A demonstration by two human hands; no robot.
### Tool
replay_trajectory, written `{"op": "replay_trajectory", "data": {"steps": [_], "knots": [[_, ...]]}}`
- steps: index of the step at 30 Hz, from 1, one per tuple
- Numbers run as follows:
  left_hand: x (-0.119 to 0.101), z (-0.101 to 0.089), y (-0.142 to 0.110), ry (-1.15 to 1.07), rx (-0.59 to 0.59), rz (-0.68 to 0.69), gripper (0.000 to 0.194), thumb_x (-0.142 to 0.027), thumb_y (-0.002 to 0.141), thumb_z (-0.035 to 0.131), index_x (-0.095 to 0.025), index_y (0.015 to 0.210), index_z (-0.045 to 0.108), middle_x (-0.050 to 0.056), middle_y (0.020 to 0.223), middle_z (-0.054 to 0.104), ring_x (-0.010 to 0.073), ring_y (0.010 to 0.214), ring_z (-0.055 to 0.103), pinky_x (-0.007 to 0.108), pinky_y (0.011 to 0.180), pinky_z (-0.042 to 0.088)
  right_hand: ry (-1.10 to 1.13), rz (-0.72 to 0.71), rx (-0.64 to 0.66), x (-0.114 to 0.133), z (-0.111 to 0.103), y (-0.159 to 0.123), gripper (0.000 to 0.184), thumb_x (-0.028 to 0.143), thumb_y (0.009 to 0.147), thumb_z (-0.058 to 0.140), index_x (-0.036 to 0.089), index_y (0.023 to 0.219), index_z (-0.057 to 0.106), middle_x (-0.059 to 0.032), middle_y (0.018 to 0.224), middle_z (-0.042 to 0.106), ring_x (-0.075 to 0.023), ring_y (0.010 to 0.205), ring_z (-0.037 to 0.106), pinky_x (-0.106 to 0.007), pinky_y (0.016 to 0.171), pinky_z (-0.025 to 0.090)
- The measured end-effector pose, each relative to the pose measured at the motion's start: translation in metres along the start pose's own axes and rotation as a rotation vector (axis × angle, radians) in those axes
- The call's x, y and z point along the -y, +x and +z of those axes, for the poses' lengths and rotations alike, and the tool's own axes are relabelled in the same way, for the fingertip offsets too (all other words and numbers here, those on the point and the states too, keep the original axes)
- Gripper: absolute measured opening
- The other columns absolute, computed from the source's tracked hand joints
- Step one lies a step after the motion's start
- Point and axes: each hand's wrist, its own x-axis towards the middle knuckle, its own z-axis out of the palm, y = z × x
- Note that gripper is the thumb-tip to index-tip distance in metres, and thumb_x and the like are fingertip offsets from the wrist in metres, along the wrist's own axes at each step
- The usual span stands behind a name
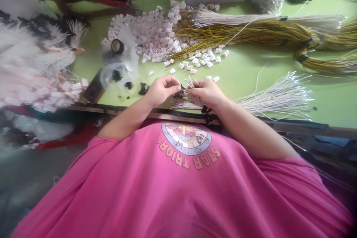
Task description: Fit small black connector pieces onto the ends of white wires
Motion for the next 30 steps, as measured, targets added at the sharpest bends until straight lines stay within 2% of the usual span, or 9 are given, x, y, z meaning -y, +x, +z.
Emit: {"op": "replay_trajectory", "data": {"steps": [3, 7, 9, 13, 20, 30], "knots": [[0.004, 0.001, 0.005, -0.05, -0.054, 0.007, 0.014, -0.023, 0.071, 0.07, -0.015, 0.08, 0.062, 0.001, 0.076, 0.065, 0.0097, 0.069, 0.06, 0.025, 0.07, 0.05, -0.055, -0.01, 0.001, 0.003, 0.0, -0.002, 0.016, 0.03, 0.068, 0.06, 0.015, 0.063, 0.058, 0.0032, 0.053, 0.045, -0.0082, 0.051, 0.04, -0.025, 0.05, 0.03], [-0.002, -0.001, 0.003, -0.034, -0.2, 0.045, 0.019, -0.026, 0.075, 0.07, -0.017, 0.089, 0.064, 0.003, 0.085, 0.068, 0.0109, 0.077, 0.063, 0.025, 0.075, 0.052, -0.195, -0.053, 0.01, 0.007, 0.001, -0.002, 0.022, 0.033, 0.073, 0.056, 0.016, 0.06, 0.054, 0.0038, 0.052, 0.041, -0.008, 0.05, 0.037, -0.025, 0.05, 0.029], [-0.005, -0.001, 0.0, -0.019, -0.177, 0.063, 0.02, -0.031, 0.075, 0.071, -0.016, 0.088, 0.065, 0.004, 0.084, 0.069, 0.0113, 0.076, 0.064, 0.025, 0.074, 0.052, -0.249, -0.084, 0.021, 0.008, 0.002, -0.001, 0.025, 0.035, 0.075, 0.054, 0.015, 0.061, 0.055, 0.004, 0.052, 0.04, -0.008, 0.051, 0.036, -0.025, 0.051, 0.029], [0.0, 0.005, -0.004, 0.043, -0.047, 0.033, 0.02, -0.03, 0.07, 0.074, -0.016, 0.082, 0.068, 0.003, 0.08, 0.07, 0.0128, 0.074, 0.065, 0.027, 0.075, 0.053, -0.245, -0.072, 0.016, 0.009, 0.002, 0.0, 0.026, 0.036, 0.076, 0.051, 0.015, 0.061, 0.055, 0.0041, 0.052, 0.039, -0.0082, 0.052, 0.036, -0.025, 0.051, 0.028], [0.018, 0.01, 0.002, -0.035, -0.09, -0.07, 0.023, -0.027, 0.065, 0.076, -0.015, 0.083, 0.069, 0.002, 0.081, 0.072, 0.0139, 0.074, 0.066, 0.028, 0.075, 0.054, -0.163, -0.076, 0.061, 0.006, -0.001, 0.001, 0.021, 0.032, 0.075, 0.05, 0.016, 0.064, 0.057, 0.0036, 0.054, 0.045, -0.0088, 0.054, 0.04, -0.025, 0.053, 0.031], [0.015, 0.015, 0.001, -0.019, -0.147, -0.092, 0.022, -0.027, 0.066, 0.075, -0.015, 0.083, 0.069, 0.003, 0.084, 0.072, 0.0151, 0.077, 0.066, 0.031, 0.077, 0.054, -0.102, -0.092, 0.116, 0.001, -0.002, 0.002, 0.019, 0.031, 0.077, 0.051, 0.017, 0.066, 0.058, 0.0033, 0.056, 0.047, -0.009, 0.054, 0.04, -0.025, 0.055, 0.032]]}}
